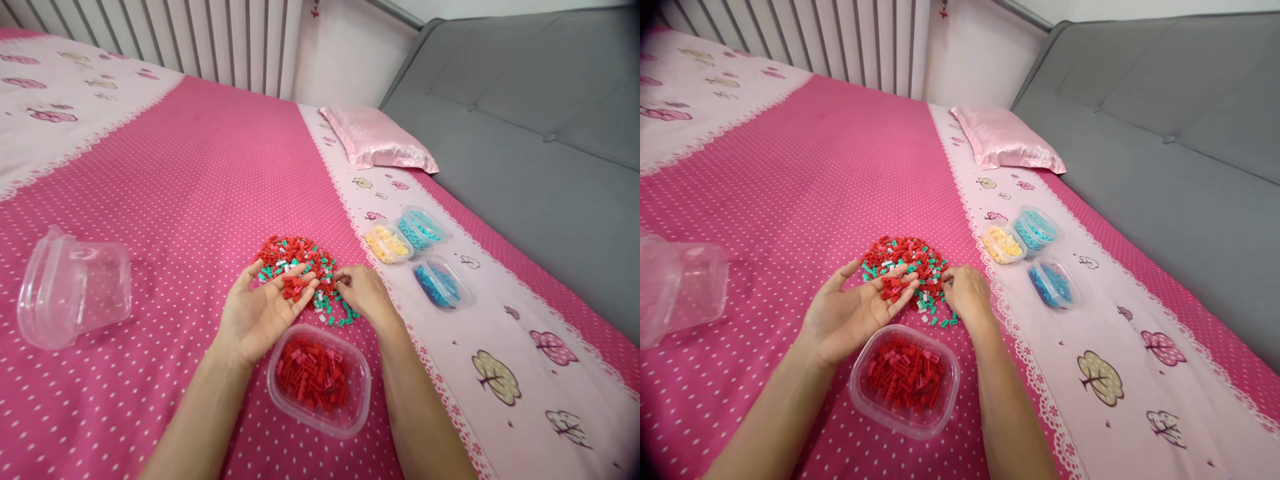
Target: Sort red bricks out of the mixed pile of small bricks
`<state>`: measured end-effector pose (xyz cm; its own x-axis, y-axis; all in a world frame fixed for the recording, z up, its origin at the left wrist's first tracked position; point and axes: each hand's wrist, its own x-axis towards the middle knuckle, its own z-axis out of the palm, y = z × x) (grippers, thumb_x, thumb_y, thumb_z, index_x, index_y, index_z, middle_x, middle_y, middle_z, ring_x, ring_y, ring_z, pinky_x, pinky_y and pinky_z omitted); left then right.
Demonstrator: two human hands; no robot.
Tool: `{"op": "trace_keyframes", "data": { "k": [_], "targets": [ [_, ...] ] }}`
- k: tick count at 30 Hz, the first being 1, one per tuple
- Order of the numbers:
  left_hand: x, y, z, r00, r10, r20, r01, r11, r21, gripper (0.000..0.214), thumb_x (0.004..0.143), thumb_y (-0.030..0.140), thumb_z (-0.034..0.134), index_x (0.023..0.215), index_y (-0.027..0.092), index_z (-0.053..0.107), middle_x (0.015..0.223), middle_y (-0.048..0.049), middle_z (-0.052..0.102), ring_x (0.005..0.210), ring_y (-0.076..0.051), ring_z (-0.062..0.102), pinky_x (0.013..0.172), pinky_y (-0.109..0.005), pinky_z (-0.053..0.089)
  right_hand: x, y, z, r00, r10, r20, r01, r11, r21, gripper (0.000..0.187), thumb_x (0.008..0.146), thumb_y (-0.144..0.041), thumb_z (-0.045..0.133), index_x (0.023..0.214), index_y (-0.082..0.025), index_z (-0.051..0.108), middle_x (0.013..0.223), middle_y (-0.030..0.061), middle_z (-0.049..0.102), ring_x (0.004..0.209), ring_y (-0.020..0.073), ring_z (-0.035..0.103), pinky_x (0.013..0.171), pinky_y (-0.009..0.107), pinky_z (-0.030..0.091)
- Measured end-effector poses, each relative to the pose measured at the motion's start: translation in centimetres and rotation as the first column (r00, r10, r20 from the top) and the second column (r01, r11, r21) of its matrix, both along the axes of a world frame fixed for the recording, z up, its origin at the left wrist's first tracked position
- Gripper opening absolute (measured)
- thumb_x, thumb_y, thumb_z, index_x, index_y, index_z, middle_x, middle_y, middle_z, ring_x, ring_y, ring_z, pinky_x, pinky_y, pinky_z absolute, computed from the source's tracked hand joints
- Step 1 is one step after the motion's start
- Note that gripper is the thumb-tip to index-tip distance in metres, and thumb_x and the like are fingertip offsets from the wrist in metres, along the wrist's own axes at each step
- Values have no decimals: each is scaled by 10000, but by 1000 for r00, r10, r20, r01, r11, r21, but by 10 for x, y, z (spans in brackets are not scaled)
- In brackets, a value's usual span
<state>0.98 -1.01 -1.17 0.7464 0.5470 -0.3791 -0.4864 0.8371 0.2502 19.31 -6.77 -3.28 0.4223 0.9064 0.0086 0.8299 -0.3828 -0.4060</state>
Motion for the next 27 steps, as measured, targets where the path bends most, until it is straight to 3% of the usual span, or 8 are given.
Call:
{"op": "trace_keyframes", "data": {
  "k": [11,18,27],
  "targets": [
    [-1,0,0,1000,-1,-7,1,1000,3,548,850,362,432,1228,-31,473,1024,-221,632,995,-274,627,920,-371,500,12,-4,5,990,-122,-70,128,989,77,168,773,-164,561,819,-223,711,775,33,710,745,185,648,703,293,471],
    [-1,-1,1,1000,3,-10,-3,1000,-9,551,850,355,430,1247,-26,461,1025,-228,638,994,-280,630,884,-379,521,19,-5,5,960,-42,-276,100,975,199,177,755,-175,561,871,-198,693,732,11,686,673,147,632,656,259,478],
    [-1,0,1,1000,-8,-4,8,1000,-6,561,844,357,439,1253,-27,456,1033,-230,637,989,-277,632,886,-375,519,7,-5,17,941,15,-338,91,951,295,164,741,-183,569,857,-185,684,742,14,683,652,142,613,645,270,480]
  ]
}}
